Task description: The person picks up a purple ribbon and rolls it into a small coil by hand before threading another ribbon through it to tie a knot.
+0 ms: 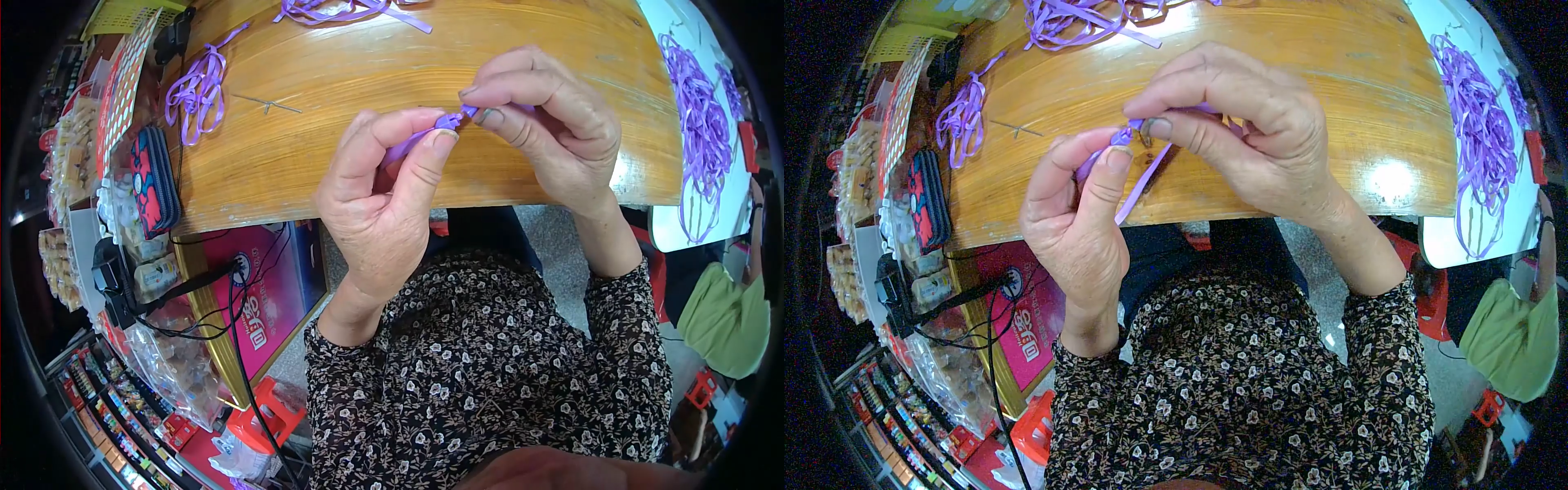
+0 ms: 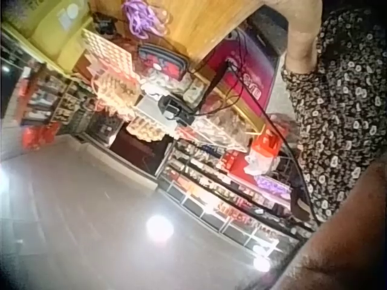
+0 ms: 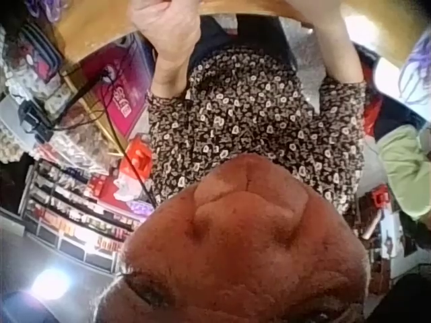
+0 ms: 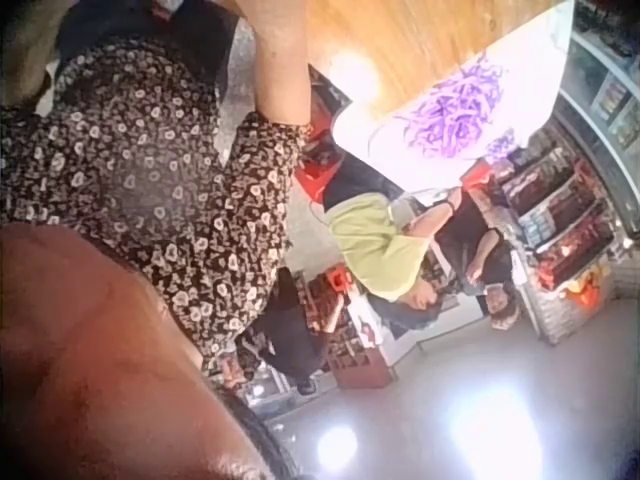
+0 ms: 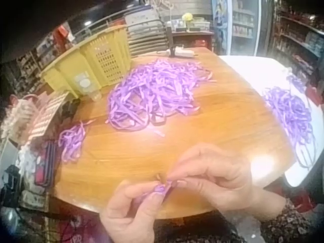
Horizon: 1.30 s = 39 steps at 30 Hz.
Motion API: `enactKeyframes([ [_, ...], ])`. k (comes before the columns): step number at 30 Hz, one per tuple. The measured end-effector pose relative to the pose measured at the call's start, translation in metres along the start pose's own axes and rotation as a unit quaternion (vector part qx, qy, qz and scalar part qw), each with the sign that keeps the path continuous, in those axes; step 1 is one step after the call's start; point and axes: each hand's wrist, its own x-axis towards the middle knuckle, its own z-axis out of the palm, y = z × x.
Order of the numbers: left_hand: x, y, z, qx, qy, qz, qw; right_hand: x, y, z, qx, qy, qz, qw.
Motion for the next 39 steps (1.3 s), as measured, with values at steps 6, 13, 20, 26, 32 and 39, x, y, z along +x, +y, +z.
enactKeyframes([
  [6, 0.0, -0.001, -0.001, 0.015, -0.004, 0.001, 1.0, 0.0, 0.0, -0.001, -0.037, -0.035, -0.022, 0.998],
  [13, -0.001, 0.002, -0.003, 0.014, 0.002, -0.02, 1.0, -0.001, 0.0, 0.0, -0.033, -0.042, -0.005, 0.999],
  [20, 0.0, -0.001, -0.001, -0.011, -0.001, -0.029, 1.0, -0.001, 0.001, 0.0, -0.023, -0.041, -0.003, 0.999],
  [26, 0.001, -0.001, -0.005, 0.012, -0.015, -0.011, 1.0, 0.0, 0.002, 0.0, -0.044, -0.054, -0.016, 0.997],
  [32, 0.001, 0.002, -0.003, 0.025, -0.008, -0.023, 0.999, -0.001, 0.002, 0.001, -0.066, -0.056, -0.029, 0.996],
  [39, 0.004, 0.006, -0.011, 0.104, -0.053, 0.03, 0.993, 0.006, -0.001, -0.008, -0.093, -0.111, -0.06, 0.988],
])
